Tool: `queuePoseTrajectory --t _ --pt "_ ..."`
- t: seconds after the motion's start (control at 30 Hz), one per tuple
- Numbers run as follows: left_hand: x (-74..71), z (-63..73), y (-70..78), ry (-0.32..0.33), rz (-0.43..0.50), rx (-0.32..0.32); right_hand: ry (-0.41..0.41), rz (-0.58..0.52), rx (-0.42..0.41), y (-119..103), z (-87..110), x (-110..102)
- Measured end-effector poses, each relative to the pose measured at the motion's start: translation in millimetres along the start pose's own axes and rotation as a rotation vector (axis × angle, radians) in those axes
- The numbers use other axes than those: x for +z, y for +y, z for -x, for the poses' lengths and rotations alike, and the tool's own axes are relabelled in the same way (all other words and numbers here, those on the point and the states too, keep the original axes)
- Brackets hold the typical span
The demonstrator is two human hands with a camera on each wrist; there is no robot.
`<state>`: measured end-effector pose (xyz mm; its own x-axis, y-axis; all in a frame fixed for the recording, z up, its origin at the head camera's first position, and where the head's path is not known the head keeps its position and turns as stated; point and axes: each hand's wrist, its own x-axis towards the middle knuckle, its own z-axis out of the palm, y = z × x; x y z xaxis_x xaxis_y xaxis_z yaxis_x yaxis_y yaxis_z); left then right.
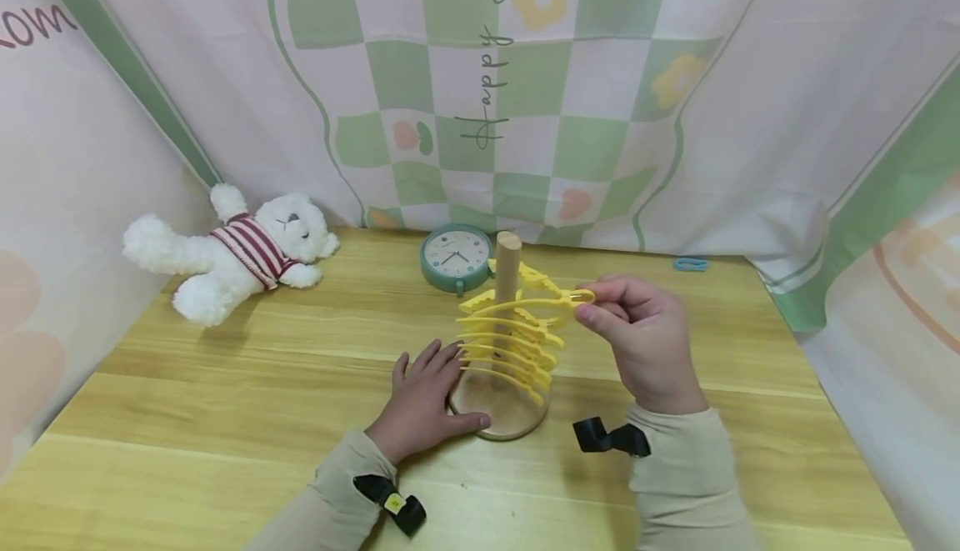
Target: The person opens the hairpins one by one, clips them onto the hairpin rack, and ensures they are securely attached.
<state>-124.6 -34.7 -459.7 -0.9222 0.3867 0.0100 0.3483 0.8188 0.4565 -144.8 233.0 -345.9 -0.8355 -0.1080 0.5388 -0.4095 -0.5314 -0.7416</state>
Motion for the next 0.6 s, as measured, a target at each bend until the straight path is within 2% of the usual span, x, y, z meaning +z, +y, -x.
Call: queuePoseTrajectory --t 0.23,0.5,0.6 --pt "0.1 0.3 0.1 0.002 -0.003 -0.001 0.018 0.117 0.044 4 0.0 9" --pt "-0.1 0.2 -0.2 -0.001 0.000 -0.006 -0.026 0.064 0.072 10 1.2 9" --pt "-0.7 0.5 0.1 -0.002 0.000 -0.006 -0.006 0.096 0.073 12 2.3 10"
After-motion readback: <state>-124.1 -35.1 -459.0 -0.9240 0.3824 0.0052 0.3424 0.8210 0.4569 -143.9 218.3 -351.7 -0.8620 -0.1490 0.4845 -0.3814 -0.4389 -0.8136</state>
